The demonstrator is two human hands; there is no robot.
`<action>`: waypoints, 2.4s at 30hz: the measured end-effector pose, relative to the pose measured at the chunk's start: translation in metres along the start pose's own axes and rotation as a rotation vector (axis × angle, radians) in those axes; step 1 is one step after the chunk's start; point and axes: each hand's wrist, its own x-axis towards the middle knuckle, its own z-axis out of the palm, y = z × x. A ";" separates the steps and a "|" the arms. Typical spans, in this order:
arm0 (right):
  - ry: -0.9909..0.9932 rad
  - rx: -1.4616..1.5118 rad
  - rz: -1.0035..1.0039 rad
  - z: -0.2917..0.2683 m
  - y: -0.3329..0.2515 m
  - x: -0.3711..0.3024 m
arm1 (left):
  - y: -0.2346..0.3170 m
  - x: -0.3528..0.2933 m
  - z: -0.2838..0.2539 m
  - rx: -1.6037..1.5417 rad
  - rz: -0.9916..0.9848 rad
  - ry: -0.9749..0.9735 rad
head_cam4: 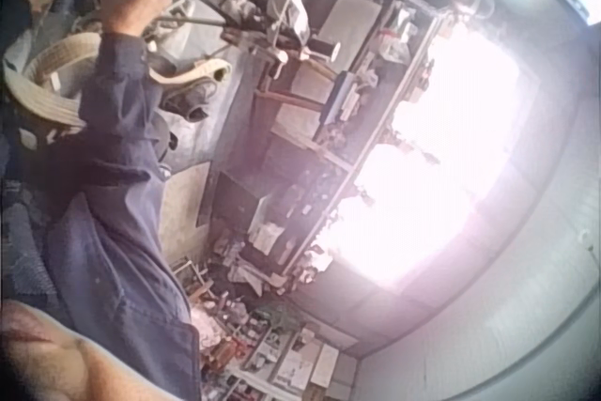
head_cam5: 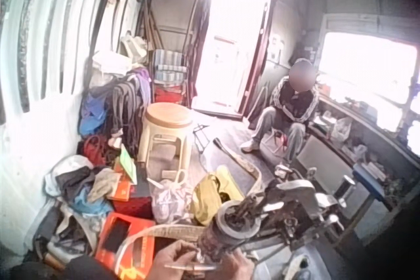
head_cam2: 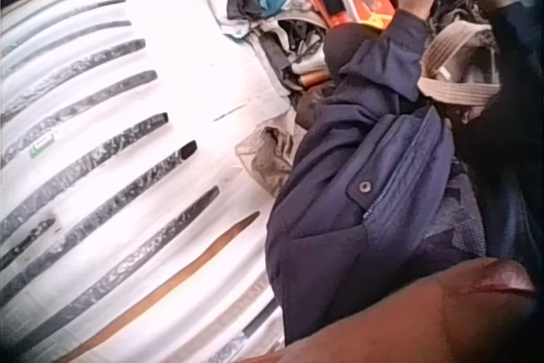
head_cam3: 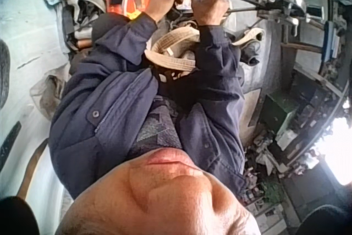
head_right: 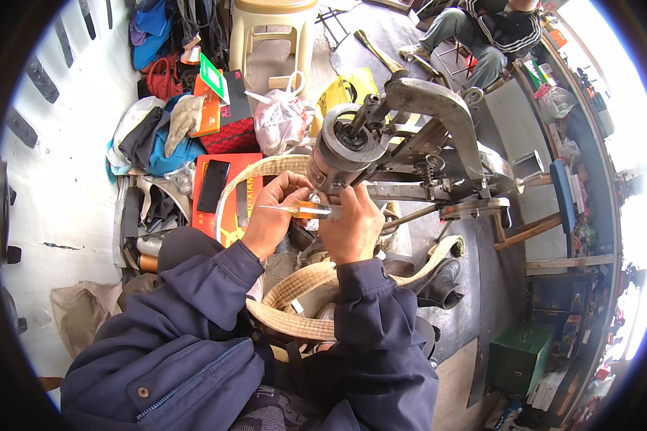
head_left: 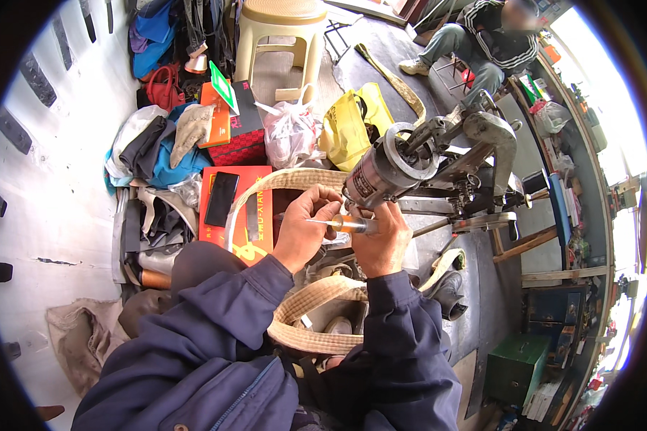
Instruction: The person sits on the floor and uses a treadle sewing machine to stitch a woven strap. They thread the needle, position the strap under the presser foot, and operate the foot pedal to sew along the strap's length.
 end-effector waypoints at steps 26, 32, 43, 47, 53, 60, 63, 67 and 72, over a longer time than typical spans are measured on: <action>0.039 0.006 -0.014 -0.004 -0.003 0.001 | -0.005 0.001 0.002 0.044 0.080 -0.049; 0.088 0.046 -0.045 -0.003 -0.003 -0.001 | -0.008 0.003 0.000 0.118 0.108 -0.035; 0.062 0.046 -0.062 -0.007 -0.004 -0.004 | -0.008 0.003 0.001 0.105 0.148 -0.035; -0.015 0.002 -0.046 -0.011 -0.006 -0.007 | -0.003 0.001 -0.001 0.083 0.066 -0.038; -0.077 -0.008 -0.050 -0.016 -0.006 -0.005 | -0.004 0.004 0.001 -0.009 0.034 -0.029; -0.082 -0.023 -0.063 -0.019 -0.010 -0.005 | -0.006 0.003 0.007 0.008 0.046 -0.041; -0.096 0.013 -0.059 -0.020 -0.011 -0.003 | -0.006 0.006 0.011 0.007 0.040 -0.048; -0.067 0.058 -0.050 -0.021 -0.009 -0.005 | -0.009 0.005 0.016 -0.094 0.027 -0.042; -0.016 0.007 -0.140 -0.023 0.002 -0.005 | -0.015 0.011 0.018 -0.043 0.074 -0.035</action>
